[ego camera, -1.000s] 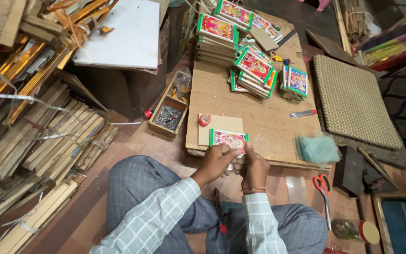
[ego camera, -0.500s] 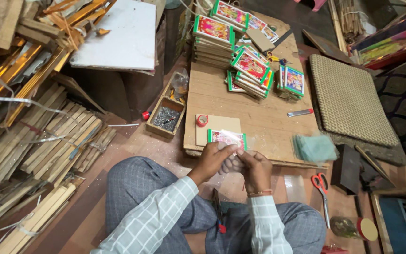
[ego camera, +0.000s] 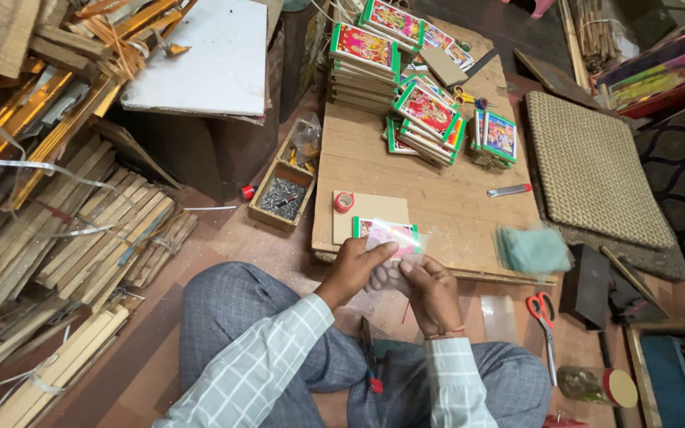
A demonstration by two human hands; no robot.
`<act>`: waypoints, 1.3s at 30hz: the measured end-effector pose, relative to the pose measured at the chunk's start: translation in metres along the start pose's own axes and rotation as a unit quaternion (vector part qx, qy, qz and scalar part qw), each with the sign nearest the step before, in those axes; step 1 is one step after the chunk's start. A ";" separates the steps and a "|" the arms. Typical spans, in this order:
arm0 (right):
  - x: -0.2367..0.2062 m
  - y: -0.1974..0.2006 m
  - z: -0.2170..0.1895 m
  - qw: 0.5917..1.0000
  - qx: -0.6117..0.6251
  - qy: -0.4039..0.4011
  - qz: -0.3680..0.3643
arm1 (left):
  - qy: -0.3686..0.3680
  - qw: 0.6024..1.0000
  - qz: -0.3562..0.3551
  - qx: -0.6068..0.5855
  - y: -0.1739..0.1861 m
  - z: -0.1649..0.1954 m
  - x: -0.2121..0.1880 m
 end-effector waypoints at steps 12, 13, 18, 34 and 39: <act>-0.026 0.020 -0.044 0.840 -0.409 0.183 0.307 | 0.010 0.999 0.035 -0.039 0.009 0.000 0.011; -0.027 -0.010 -0.055 0.775 -0.497 0.315 0.231 | -0.004 0.999 0.033 -0.032 0.008 0.003 0.011; 0.020 -0.077 -0.069 0.588 -0.700 0.396 0.090 | -0.037 0.998 0.013 -0.043 -0.001 0.001 0.009; -0.121 -0.044 0.012 0.563 -0.676 0.457 -0.134 | -0.076 0.993 0.049 -0.075 0.026 0.016 0.019; -0.080 -0.042 -0.056 0.660 -0.625 0.414 0.055 | -0.050 0.994 0.024 -0.099 0.017 0.013 0.014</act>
Point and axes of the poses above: each hand's wrist, its own x-axis towards the middle knuckle, its own y-axis out of the back of the hand, z = x × y, the point moved 7 cm from there along x, towards the middle knuckle, and after that the axes turned 1 degree about x, right-handed, at the moved point
